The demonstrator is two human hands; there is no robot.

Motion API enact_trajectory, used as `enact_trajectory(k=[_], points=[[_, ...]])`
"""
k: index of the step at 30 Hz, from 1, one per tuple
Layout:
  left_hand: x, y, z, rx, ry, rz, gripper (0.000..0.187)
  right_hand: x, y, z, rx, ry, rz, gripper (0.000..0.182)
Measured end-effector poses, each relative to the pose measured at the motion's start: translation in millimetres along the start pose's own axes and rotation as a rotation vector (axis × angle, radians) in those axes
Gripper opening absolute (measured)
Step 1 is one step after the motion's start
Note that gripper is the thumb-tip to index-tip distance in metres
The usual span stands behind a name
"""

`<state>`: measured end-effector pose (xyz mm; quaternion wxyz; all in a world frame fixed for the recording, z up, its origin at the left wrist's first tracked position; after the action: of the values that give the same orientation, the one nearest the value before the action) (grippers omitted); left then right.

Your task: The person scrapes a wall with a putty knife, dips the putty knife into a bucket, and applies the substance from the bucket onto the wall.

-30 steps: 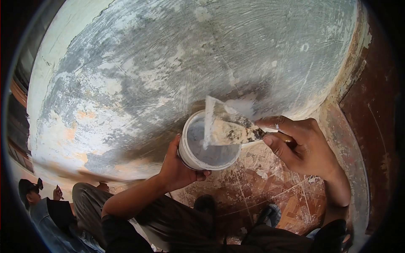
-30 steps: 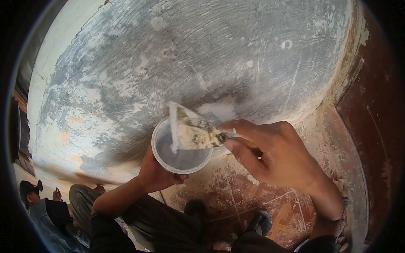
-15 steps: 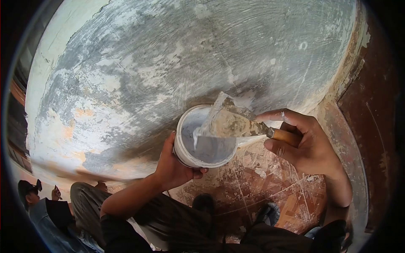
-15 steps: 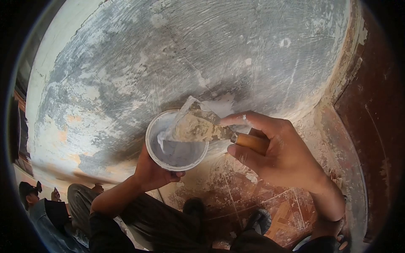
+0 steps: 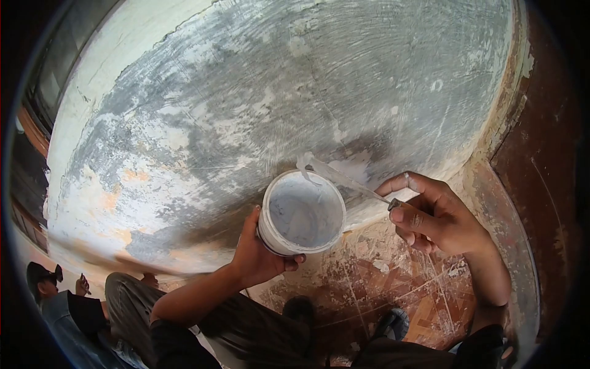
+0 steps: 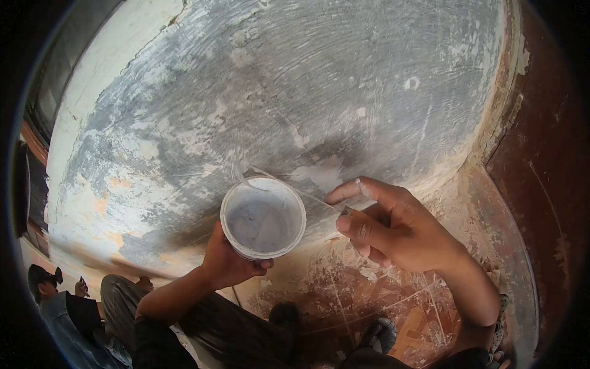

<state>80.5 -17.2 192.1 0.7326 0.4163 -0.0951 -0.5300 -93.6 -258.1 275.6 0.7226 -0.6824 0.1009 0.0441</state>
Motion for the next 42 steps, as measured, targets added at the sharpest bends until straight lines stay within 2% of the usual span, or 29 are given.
enact_trajectory(k=[3, 6, 9, 13, 15, 18, 21, 22, 25, 28, 31, 34, 37, 42], points=[[0.7, -3.1, -1.9, -0.010, 0.002, -0.014, 0.082, -2.4, -2.7, -2.8, 0.078, -0.093, 0.165, 0.034], [1.1, -5.7, -2.5, -0.029, -0.017, -0.035, 0.080, -2.5, 4.2, -5.5, 0.211, -0.207, 0.236, 0.037], [0.2, -7.6, -1.7, 0.038, 0.003, -0.067, 0.079, -1.8, 8.6, -9.1, 0.279, -0.278, 0.268, 0.032], [-0.3, -14.7, 3.4, 0.241, 0.105, -0.125, 0.077, -2.8, 11.6, -16.9, 0.312, -0.334, 0.170, 0.027], [1.7, -21.2, -4.1, 0.238, 0.024, -0.192, 0.078, -0.5, 17.7, -20.2, 0.358, -0.338, 0.106, 0.023], [3.2, -29.6, -9.6, 0.298, -0.006, -0.268, 0.079, 3.6, 15.6, -21.0, -0.059, -0.218, -0.085, 0.020], [4.2, -33.3, -8.3, 0.391, -0.019, -0.304, 0.080, 1.3, 13.6, -17.7, -0.455, 0.008, -0.256, 0.017], [4.2, -34.0, -6.9, 0.422, -0.027, -0.313, 0.080, 0.0, 7.5, -17.5, -0.643, 0.077, -0.256, 0.024], [3.9, -36.4, 0.9, 0.453, 0.047, -0.321, 0.081, -2.2, -6.4, -6.4, -0.747, 0.141, -0.311, 0.030], [2.9, -36.1, 0.8, 0.464, 0.010, -0.366, 0.080, 0.9, -5.1, -1.5, -0.693, 0.291, -0.398, 0.032], [3.2, -37.7, -2.5, 0.488, -0.026, -0.384, 0.080, -3.4, -19.1, 0.0, -0.824, 0.276, -0.395, 0.038], [-0.1, -38.6, 1.0, 0.459, -0.039, -0.373, 0.080, 0.6, -18.2, -6.5, -0.890, 0.370, -0.614, 0.040], [-0.4, -40.8, 1.4, 0.390, -0.021, -0.370, 0.076, 2.8, -15.7, -13.8, -1.085, 0.570, -0.796, 0.037], [-8.0, -39.6, 13.4, 0.402, 0.029, -0.367, 0.083, 7.8, 9.6, -39.8, -1.001, 0.784, -0.868, 0.029]])
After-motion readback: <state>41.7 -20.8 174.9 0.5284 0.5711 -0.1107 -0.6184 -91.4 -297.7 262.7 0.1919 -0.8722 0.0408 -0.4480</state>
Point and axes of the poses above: each hand's wrist, its own x-axis towards the middle knuckle, its own z-axis out of the palm, y = z × x, the point moved 3 cm from there along x, towards the middle knuckle, and after that the axes turned 12 degrees about z, right-handed, at the moved point
